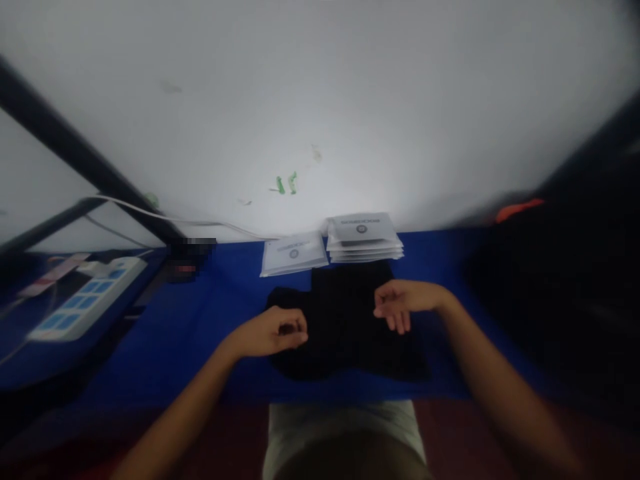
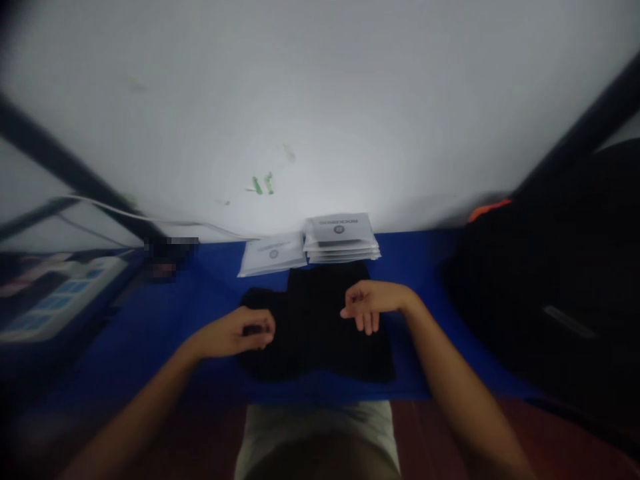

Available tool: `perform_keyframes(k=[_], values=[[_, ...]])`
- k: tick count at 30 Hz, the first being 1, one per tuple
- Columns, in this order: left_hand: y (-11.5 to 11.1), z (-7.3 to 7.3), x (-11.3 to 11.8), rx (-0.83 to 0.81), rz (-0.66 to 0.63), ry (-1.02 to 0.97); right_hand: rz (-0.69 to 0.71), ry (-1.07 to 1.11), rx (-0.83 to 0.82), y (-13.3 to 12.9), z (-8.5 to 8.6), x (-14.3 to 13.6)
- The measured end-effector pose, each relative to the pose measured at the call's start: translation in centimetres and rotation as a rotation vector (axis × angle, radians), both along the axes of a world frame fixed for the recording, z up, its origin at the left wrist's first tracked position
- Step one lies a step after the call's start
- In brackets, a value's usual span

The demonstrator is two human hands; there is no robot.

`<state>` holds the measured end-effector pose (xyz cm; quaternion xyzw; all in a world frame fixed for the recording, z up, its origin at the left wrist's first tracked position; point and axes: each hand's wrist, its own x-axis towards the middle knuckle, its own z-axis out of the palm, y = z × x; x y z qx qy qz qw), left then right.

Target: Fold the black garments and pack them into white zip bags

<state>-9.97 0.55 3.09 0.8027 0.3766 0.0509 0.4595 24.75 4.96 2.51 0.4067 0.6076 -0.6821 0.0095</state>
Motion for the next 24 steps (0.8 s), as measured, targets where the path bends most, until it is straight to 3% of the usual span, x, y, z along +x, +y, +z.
perform_keyframes(k=[2, 4, 7, 9, 13, 16, 24], values=[[0.2, -0.7, 1.0, 0.284, 0.101, 0.006, -0.138, 0.043, 0.081, 0.5, -1.1, -0.6], [0.3, -1.4, 2.3, 0.487, 0.1, 0.021, -0.374, 0.147, 0.179, 1.3, -2.0, -1.0], [0.7, -2.5, 4.3, 0.598, -0.003, 0.123, -0.761, 0.342, 0.236, 2.3, -3.0, -1.0], [1.2, -3.3, 5.3, 0.594, -0.072, 0.196, -0.921, 0.456, 0.196, 2.8, -3.2, -0.9], [2.2, -4.1, 6.6, 0.591, -0.159, 0.216, -1.051, 0.589, 0.093, 3.4, -3.3, -0.8], [2.7, -4.2, 7.2, 0.613, -0.155, 0.193, -1.1, 0.644, 0.054, 3.9, -3.5, -0.8], [2.7, -3.8, 7.5, 0.588, -0.108, 0.2, -1.21, 0.697, 0.121, 5.2, -3.4, -1.4]])
